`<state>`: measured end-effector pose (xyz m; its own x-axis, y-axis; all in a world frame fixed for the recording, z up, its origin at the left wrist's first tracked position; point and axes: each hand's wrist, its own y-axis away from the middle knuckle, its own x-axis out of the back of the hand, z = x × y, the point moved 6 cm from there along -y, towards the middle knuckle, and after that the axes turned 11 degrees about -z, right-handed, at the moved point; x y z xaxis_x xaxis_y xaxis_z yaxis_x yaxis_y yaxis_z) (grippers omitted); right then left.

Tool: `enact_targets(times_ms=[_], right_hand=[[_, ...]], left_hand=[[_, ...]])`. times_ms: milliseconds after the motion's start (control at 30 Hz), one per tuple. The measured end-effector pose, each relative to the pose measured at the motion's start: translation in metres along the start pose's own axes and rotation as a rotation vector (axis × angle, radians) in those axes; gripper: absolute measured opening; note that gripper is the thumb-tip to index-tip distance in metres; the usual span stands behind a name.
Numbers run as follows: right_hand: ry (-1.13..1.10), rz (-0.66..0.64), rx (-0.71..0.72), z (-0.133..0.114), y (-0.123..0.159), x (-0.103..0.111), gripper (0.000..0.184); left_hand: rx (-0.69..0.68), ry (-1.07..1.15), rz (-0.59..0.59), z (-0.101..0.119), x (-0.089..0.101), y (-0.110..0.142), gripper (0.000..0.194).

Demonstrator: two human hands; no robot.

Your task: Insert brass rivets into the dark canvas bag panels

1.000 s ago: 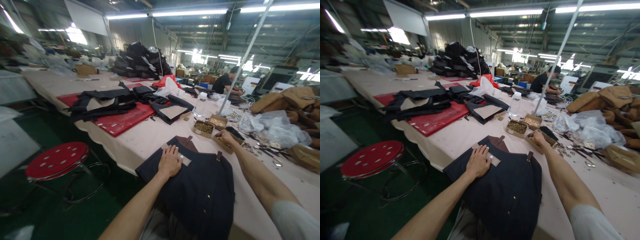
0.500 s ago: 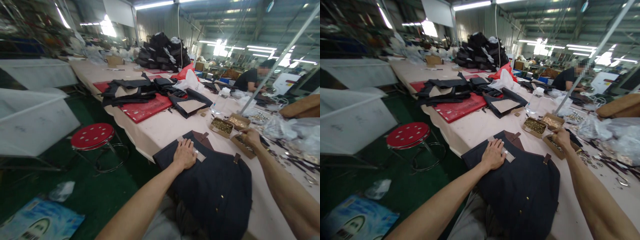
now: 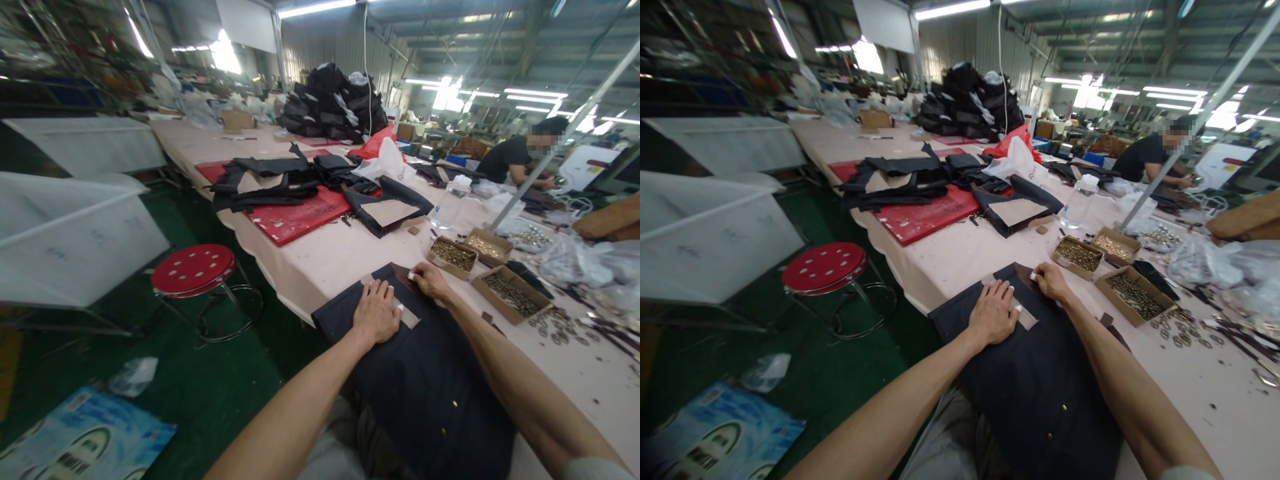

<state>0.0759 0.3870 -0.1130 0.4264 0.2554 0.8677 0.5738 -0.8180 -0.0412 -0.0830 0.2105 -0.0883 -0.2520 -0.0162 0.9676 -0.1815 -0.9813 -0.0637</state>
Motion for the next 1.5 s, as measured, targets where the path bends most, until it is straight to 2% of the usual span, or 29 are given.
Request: enact_targets(times_ms=[200,300,433,567,833,1000,1133,1300,1500], right_hand=[[-0.075,-0.127,-0.036,0.006,-0.011,0.0,0.019],[-0.153,-0.215,-0.116,0.011,-0.024,0.0,0.021],[-0.27,-0.306,-0.252,0.022,-0.044,0.004,0.016],[-0.373,-0.405,-0.316,0.028,-0.058,0.004,0.013],[-0.291,-0.483,-0.379,0.045,-0.078,-0.001,0.015],[-0.304,-0.499,-0.364,0.045,-0.079,0.003,0.019],[-0.33,-0.457,-0.266,0.033,-0.066,0.008,0.019],[-0.132,-0.352,-0.135,0.014,-0.045,0.01,0.011],[0.074,-0.274,0.011,-0.007,-0.026,0.009,0.019]], left_hand=[[-0.014,0.015,0.024,-0.004,-0.001,-0.001,0.061],[-0.014,0.013,0.007,-0.004,-0.003,-0.002,0.061],[-0.009,0.01,0.003,-0.005,-0.002,-0.004,0.061],[-0.014,0.021,0.008,-0.007,-0.001,-0.006,0.061],[-0.023,0.022,-0.011,-0.01,-0.005,-0.014,0.061],[-0.025,0.014,-0.021,-0.009,-0.001,-0.017,0.061],[-0.016,0.017,-0.012,-0.008,0.003,-0.013,0.06],[-0.021,0.014,0.016,-0.006,0.005,-0.007,0.059],[-0.02,0.003,0.036,-0.004,0.003,-0.004,0.058]])
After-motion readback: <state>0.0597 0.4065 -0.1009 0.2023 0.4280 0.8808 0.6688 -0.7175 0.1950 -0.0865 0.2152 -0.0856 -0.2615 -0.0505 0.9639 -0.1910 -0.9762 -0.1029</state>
